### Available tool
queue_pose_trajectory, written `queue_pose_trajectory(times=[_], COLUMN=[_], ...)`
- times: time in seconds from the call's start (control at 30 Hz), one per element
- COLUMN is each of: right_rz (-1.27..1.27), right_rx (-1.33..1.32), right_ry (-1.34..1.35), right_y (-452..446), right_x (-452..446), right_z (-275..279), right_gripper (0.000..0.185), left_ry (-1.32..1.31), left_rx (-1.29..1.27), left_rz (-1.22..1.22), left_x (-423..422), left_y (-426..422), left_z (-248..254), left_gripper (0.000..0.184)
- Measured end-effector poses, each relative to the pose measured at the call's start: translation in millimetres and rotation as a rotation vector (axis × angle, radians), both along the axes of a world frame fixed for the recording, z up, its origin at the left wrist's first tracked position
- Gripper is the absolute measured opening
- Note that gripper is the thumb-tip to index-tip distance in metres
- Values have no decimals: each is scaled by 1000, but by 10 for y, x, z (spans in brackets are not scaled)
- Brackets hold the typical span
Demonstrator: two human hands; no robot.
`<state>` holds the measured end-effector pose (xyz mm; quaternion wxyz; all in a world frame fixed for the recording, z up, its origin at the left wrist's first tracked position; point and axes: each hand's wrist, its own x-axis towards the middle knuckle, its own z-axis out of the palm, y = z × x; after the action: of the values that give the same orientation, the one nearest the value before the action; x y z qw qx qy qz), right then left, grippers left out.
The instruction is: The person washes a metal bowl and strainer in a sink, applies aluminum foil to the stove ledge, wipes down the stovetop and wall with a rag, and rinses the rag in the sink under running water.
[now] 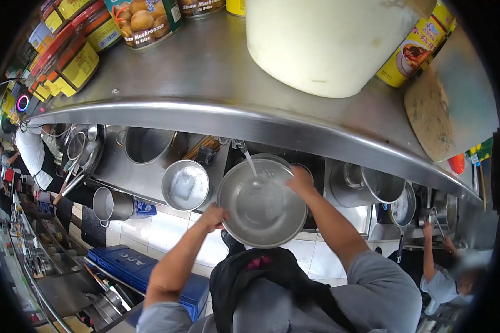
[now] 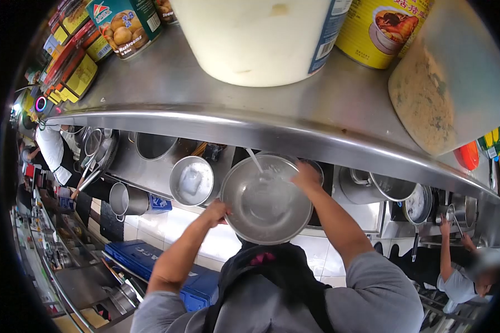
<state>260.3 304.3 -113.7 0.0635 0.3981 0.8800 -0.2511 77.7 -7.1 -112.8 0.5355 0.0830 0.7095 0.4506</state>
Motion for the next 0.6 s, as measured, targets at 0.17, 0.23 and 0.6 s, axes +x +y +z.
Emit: queue_pose_trajectory(times=[0.17, 0.23, 0.6], right_rz=[996, 1201, 89], right_rx=[162, 130, -521], right_ry=[164, 233, -188], right_y=[-501, -504, 585], right_x=[-1471, -1673, -244], right_z=[124, 371, 354], right_gripper=[57, 57, 14], left_ry=[22, 113, 796], left_rx=[-201, -235, 676], left_rz=[-438, -512, -48], left_x=[-711, -827, -294], left_y=[460, 717, 1653], left_z=[-51, 139, -77], left_gripper=[10, 13, 16])
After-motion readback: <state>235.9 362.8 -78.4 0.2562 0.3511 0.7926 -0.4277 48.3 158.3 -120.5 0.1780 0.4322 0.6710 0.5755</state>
